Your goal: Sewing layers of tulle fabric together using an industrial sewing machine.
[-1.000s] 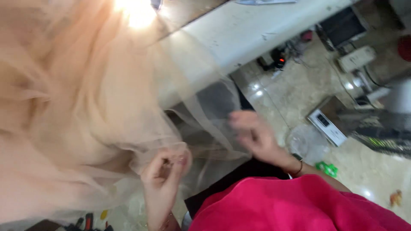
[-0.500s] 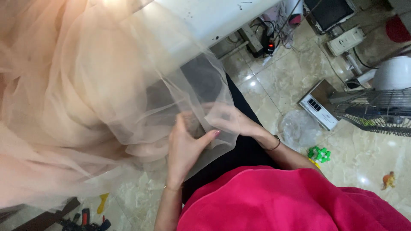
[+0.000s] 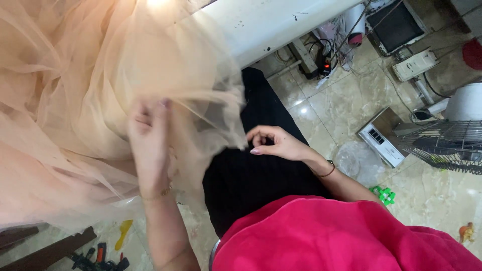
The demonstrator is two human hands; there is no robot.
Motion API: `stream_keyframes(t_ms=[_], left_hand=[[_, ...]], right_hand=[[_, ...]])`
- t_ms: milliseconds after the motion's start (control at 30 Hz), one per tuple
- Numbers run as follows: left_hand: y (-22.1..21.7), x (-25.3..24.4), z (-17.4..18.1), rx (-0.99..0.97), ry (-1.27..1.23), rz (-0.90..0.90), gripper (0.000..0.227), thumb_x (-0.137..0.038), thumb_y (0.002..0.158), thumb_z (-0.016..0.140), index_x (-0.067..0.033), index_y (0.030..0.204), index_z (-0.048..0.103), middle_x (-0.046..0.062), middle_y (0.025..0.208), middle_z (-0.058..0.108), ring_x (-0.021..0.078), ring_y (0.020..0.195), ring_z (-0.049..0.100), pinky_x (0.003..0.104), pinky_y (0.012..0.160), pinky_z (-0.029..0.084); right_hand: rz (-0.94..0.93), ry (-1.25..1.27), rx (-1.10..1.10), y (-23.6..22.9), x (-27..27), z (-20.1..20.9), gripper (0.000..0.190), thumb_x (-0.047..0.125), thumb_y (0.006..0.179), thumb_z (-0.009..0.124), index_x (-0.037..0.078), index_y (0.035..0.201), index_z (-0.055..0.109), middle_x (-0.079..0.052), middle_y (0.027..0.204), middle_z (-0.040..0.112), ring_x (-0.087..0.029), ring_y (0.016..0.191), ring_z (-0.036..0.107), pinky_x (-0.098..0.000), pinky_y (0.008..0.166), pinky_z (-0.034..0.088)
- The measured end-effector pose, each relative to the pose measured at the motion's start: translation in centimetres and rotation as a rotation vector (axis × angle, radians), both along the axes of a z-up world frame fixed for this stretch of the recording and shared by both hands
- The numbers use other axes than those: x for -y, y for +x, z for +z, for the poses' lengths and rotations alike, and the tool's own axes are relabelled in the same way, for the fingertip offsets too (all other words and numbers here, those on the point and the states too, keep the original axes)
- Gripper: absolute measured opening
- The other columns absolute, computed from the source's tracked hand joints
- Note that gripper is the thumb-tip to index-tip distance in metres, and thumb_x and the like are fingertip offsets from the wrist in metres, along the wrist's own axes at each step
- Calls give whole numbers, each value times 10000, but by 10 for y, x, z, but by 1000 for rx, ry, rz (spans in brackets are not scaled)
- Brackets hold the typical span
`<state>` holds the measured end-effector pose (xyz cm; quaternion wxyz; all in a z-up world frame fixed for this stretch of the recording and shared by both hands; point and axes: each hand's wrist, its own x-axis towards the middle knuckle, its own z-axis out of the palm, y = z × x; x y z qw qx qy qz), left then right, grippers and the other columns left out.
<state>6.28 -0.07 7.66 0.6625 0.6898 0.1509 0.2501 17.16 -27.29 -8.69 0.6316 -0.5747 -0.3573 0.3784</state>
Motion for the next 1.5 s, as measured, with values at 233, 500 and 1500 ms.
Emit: stream_keyframes(t_ms=[233,500,1500], left_hand=[[34,-34,-25,71,-74,12,291,-136,1120,635,-128,878,473,-117,766,408,-13,684,288,195,581,249],[34,-32,-28,80,-71,-6,304,-158,1094,643,-138,854,457,-117,757,419,-13,676,308,198,569,268],[-100,38,-43,-177,96,12,84,-73,991,649,-11,1022,696,41,923,713,110,836,666,261,740,542]], right_hand=[[-245,25,174,-6,-30,0,676,182,883,798,41,1444,447,-44,1245,580,-151,1163,565,-299,990,480],[-387,130,-151,-2,-56,-35,219,181,1049,659,23,1180,583,-16,1039,612,-113,1012,576,-276,909,487],[1,-68,-354,-45,6,59,70,107,1012,629,51,1019,587,-2,784,615,-54,660,573,-221,583,459]])
